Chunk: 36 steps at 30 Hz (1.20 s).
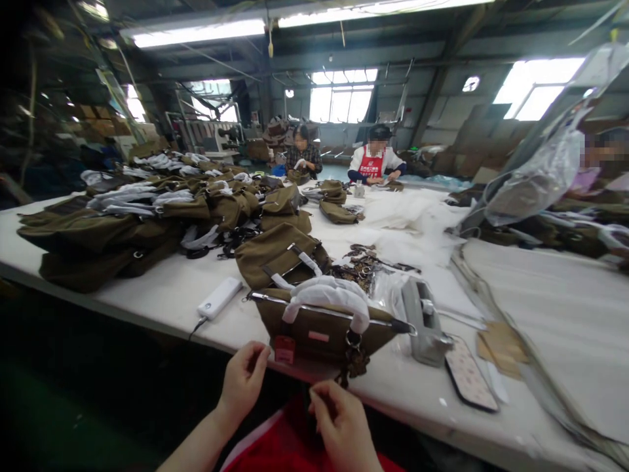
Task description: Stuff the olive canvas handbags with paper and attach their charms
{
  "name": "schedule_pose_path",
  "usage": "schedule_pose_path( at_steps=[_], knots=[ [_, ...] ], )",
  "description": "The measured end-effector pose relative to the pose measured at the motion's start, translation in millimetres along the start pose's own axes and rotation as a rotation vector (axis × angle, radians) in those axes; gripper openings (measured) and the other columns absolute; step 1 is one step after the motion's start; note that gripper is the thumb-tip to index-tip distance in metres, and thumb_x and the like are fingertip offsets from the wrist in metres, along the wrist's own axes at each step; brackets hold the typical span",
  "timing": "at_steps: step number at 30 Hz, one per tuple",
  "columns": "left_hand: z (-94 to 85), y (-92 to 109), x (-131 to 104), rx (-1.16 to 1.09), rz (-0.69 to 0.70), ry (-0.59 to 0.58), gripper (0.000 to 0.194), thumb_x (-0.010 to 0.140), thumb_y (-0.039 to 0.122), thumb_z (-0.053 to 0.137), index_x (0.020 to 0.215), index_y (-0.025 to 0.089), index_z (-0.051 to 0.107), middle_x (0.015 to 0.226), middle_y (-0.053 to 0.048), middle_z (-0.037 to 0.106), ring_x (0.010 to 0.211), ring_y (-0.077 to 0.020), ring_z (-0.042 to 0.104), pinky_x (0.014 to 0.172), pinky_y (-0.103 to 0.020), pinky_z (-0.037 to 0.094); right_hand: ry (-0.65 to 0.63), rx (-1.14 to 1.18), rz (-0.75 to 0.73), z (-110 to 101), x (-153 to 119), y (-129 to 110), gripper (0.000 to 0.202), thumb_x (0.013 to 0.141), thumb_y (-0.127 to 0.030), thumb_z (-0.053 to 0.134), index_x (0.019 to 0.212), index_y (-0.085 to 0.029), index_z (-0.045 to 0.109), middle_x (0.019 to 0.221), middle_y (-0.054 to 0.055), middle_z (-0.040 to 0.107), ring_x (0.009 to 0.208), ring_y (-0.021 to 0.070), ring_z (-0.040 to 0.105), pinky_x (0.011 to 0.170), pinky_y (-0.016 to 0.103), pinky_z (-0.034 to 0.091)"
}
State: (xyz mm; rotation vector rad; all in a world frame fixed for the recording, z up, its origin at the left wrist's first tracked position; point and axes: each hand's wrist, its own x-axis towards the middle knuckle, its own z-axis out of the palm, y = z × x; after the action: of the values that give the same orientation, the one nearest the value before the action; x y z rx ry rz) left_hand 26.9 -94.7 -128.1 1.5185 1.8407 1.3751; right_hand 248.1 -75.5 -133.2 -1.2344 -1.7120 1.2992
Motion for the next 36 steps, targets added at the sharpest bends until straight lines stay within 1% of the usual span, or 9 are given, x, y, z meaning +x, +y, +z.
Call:
schedule_pose_path(
  at_steps=[2, 7, 10, 16, 20, 25, 29, 32, 36],
  knots=[
    [9.4, -1.5, -12.6, -0.006, 0.013, -0.08, 0.024, 0.094, 0.034, 0.048, 0.08, 0.019, 0.061, 0.073, -0.002, 0.064, 0.068, -0.016, 0.06, 0.066, -0.025, 0.046, 0.043, -0.013, 0.043, -7.1, -7.9, 9.9, 0.036, 0.088, -0.055, 0.056, 0.085, -0.021, 0.067, 0.068, 0.004, 0.066, 0.053, 0.0174, 0.06, 0.052, 0.028, 0.047],
    [32.3, 10.6, -22.5, -0.022, 0.075, -0.231, 0.024, 0.093, 0.032, 0.048, 0.079, 0.019, 0.063, 0.073, -0.005, 0.066, 0.069, -0.0173, 0.062, 0.066, -0.026, 0.048, 0.377, -0.05, 0.064, -49.1, -8.6, 19.2, 0.04, 0.084, -0.059, 0.059, 0.091, -0.021, 0.065, 0.07, 0.003, 0.067, 0.055, 0.0176, 0.059, 0.057, 0.03, 0.049],
    [46.0, 24.3, -23.2, -0.037, 0.093, -0.303, 0.022, 0.094, 0.032, 0.047, 0.092, 0.02, 0.066, 0.085, -0.007, 0.071, 0.075, -0.0183, 0.065, 0.071, -0.028, 0.052, 0.531, -0.108, 0.057, -65.8, -2.8, 18.1, 0.041, 0.082, -0.057, 0.063, 0.102, -0.021, 0.063, 0.075, 0.004, 0.067, 0.06, 0.0182, 0.06, 0.059, 0.029, 0.049],
    [75.1, 46.5, -26.6, -0.005, 0.154, -0.401, 0.034, 0.091, 0.03, 0.051, 0.122, 0.019, 0.059, 0.112, -0.013, 0.069, 0.087, -0.0216, 0.068, 0.088, -0.038, 0.055, 0.428, 0.027, 0.073, -57.5, 9.0, 18.3, 0.046, 0.079, -0.053, 0.068, 0.107, -0.018, 0.058, 0.099, 0.008, 0.068, 0.057, 0.0135, 0.054, 0.055, 0.029, 0.048],
    [82.4, 45.8, -29.4, -0.019, 0.132, -0.435, 0.035, 0.092, 0.033, 0.05, 0.123, 0.019, 0.057, 0.105, -0.011, 0.069, 0.074, -0.0188, 0.067, 0.073, -0.033, 0.057, 0.392, 0.002, 0.071, -60.7, 3.3, 25.1, 0.034, 0.087, -0.05, 0.06, 0.1, -0.019, 0.061, 0.087, 0.005, 0.068, 0.058, 0.0151, 0.055, 0.058, 0.029, 0.047],
    [82.8, 32.9, -34.5, -0.036, 0.085, -0.482, 0.032, 0.093, 0.04, 0.049, 0.112, 0.02, 0.063, 0.092, -0.008, 0.07, 0.064, -0.0167, 0.063, 0.06, -0.028, 0.053, 0.486, -0.343, 0.117, -99.5, -17.4, 59.4, 0.025, 0.089, -0.042, 0.055, 0.08, -0.02, 0.065, 0.074, 0.004, 0.068, 0.067, 0.0213, 0.063, 0.067, 0.033, 0.048],
    [89.0, 31.8, -43.1, -0.034, 0.06, -0.528, 0.031, 0.092, 0.042, 0.05, 0.107, 0.02, 0.066, 0.077, -0.004, 0.067, 0.059, -0.0162, 0.06, 0.057, -0.027, 0.05, 0.67, -0.816, 0.206, -141.1, -27.7, 94.9, 0.034, 0.092, -0.025, 0.044, 0.117, -0.016, 0.064, 0.116, 0.015, 0.065, 0.088, 0.0242, 0.066, 0.081, 0.037, 0.049],
    [95.9, 35.4, -48.4, -0.027, 0.057, -0.554, 0.028, 0.092, 0.041, 0.051, 0.103, 0.021, 0.067, 0.071, -0.003, 0.065, 0.058, -0.0161, 0.059, 0.058, -0.027, 0.049, 0.605, -1.103, 0.326, -163.9, -27.6, 111.6, 0.042, 0.093, -0.013, 0.036, 0.128, -0.014, 0.059, 0.126, 0.018, 0.058, 0.098, 0.0241, 0.065, 0.082, 0.034, 0.048],
    [100.9, 38.6, -50.8, -0.038, 0.043, -0.583, 0.025, 0.091, 0.037, 0.051, 0.101, 0.021, 0.068, 0.071, -0.003, 0.065, 0.058, -0.0157, 0.058, 0.056, -0.025, 0.047, 0.477, -1.167, 0.319, -179.7, -23.9, 116.7, 0.032, 0.096, -0.015, 0.039, 0.103, -0.017, 0.07, 0.105, 0.013, 0.066, 0.09, 0.0213, 0.065, 0.074, 0.03, 0.045]
  ],
)
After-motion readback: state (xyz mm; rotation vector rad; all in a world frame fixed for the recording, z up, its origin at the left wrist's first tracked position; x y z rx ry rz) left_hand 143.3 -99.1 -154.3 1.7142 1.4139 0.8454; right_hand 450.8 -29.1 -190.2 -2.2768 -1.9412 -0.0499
